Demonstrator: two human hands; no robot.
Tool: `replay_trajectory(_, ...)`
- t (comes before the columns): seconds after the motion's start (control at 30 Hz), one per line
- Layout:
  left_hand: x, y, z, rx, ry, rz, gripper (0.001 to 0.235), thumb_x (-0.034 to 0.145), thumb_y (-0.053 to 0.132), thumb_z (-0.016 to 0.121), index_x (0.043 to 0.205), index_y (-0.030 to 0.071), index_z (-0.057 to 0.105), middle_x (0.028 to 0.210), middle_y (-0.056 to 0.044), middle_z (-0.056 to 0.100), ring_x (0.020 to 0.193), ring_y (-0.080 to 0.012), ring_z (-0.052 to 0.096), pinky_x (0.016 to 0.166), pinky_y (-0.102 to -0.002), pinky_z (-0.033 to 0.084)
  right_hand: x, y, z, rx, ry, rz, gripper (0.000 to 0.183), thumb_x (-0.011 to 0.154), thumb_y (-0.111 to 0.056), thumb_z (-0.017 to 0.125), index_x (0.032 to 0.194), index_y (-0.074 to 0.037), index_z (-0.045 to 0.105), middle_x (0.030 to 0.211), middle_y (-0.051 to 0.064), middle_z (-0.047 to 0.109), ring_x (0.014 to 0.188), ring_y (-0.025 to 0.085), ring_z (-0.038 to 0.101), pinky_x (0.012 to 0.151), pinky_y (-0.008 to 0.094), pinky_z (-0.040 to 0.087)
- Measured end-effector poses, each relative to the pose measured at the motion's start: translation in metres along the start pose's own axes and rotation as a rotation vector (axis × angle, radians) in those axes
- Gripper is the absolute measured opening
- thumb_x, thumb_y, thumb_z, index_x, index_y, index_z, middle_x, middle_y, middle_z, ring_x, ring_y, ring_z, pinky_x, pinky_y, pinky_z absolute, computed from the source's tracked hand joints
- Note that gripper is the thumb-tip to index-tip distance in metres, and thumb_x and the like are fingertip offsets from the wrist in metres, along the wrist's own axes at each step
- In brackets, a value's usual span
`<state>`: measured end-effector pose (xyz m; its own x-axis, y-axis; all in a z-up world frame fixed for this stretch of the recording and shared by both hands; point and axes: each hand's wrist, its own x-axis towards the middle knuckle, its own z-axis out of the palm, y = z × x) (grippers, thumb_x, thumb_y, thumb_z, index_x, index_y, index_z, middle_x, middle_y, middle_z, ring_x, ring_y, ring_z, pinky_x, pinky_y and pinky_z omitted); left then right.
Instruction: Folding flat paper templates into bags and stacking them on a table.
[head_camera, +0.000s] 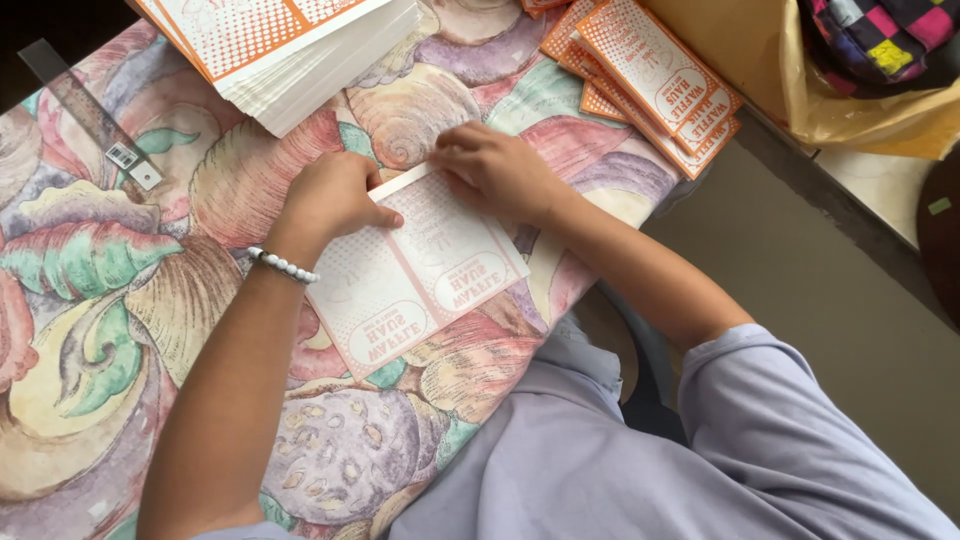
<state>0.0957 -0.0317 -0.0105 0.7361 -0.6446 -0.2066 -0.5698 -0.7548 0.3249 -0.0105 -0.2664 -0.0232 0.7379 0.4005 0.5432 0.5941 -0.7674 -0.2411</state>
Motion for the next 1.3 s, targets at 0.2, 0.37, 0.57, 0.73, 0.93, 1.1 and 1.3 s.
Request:
replay_trajectory(0.2, -0.041, 0.035, -0.044, -0.339, -0.111, -0.010, 0.021, 0.094, 0.023, 0.074, 0.085, 0.014, 0.058, 0.084, -0.001, 0.065, 0.076, -0.0166, 0.059, 0.067, -0.035, 0.042, -0.025, 0.013, -0.039, 0.757, 0.219, 0.589, 0.061, 0.099, -0.041, 0.066, 0.149, -0.010, 0.050, 0.136, 0.010, 0.064, 0.113, 0.018, 0.066, 0.096, 0.030, 0.058)
replay_trajectory(0.37, -0.071, 0.031, -0.027, -0.649, 0.442, 0.377, 0.022, 0.104, 0.022, 0.069, 0.098, 0.006, 0.055, 0.078, -0.003, 0.056, 0.069, -0.0149, 0.052, 0.059, -0.030, 0.040, -0.042, 0.007, -0.039, 1.252, 0.326, 0.653, 0.084, 0.094, -0.062, 0.060, 0.157, -0.010, 0.045, 0.146, 0.006, 0.060, 0.128, 0.015, 0.060, 0.106, 0.032, 0.050)
replay_trajectory(0.57, -0.085, 0.046, -0.014, -0.990, 0.737, 0.365, 0.036, 0.104, 0.035, 0.064, 0.119, 0.002, 0.061, 0.080, 0.001, 0.057, 0.081, -0.0119, 0.061, 0.074, -0.028, 0.056, -0.020, -0.028, -0.034, 1.171, 0.382, 0.433, 0.048, 0.089, -0.029, 0.086, 0.126, -0.008, 0.063, 0.128, 0.007, 0.071, 0.118, 0.020, 0.070, 0.104, 0.039, 0.061)
replay_trajectory(0.73, -0.077, 0.042, 0.006, -1.032, 0.712, 0.275, 0.032, 0.100, 0.036, 0.066, 0.101, 0.004, 0.067, 0.087, -0.004, 0.069, 0.085, -0.0154, 0.068, 0.076, -0.030, 0.062, -0.010, -0.043, -0.018, 1.102, 0.495, 0.528, 0.032, 0.087, -0.008, 0.085, 0.115, -0.004, 0.070, 0.123, 0.012, 0.073, 0.113, 0.023, 0.072, 0.101, 0.037, 0.064)
replay_trajectory(0.93, -0.082, 0.045, 0.004, -1.028, 0.716, 0.261, 0.033, 0.102, 0.034, 0.063, 0.109, 0.002, 0.067, 0.095, -0.007, 0.074, 0.093, -0.0189, 0.072, 0.078, -0.031, 0.061, 0.006, -0.062, -0.037, 0.855, 0.581, 0.472, 0.028, 0.093, -0.014, 0.082, 0.114, -0.004, 0.066, 0.112, 0.007, 0.072, 0.102, 0.018, 0.070, 0.093, 0.032, 0.061)
replay_trajectory(1.1, -0.084, 0.052, 0.003, -1.060, 0.684, 0.252, 0.034, 0.102, 0.036, 0.061, 0.108, 0.003, 0.065, 0.092, -0.006, 0.070, 0.088, -0.0173, 0.068, 0.072, -0.028, 0.056, 0.038, -0.086, -0.090, -0.190, 0.814, 0.049, 0.030, 0.104, -0.015, 0.073, 0.129, -0.002, 0.061, 0.112, 0.018, 0.068, 0.096, 0.032, 0.066, 0.085, 0.044, 0.057)
replay_trajectory(1.3, -0.087, 0.056, 0.001, -0.985, 0.661, 0.237, 0.040, 0.102, 0.047, 0.057, 0.092, 0.008, 0.055, 0.069, 0.002, 0.048, 0.061, -0.0095, 0.042, 0.053, -0.025, 0.033, 0.087, -0.120, -0.118, -0.262, 0.305, -0.110, 0.048, 0.112, -0.039, 0.071, 0.140, -0.002, 0.060, 0.132, 0.020, 0.066, 0.115, 0.039, 0.068, 0.096, 0.050, 0.054)
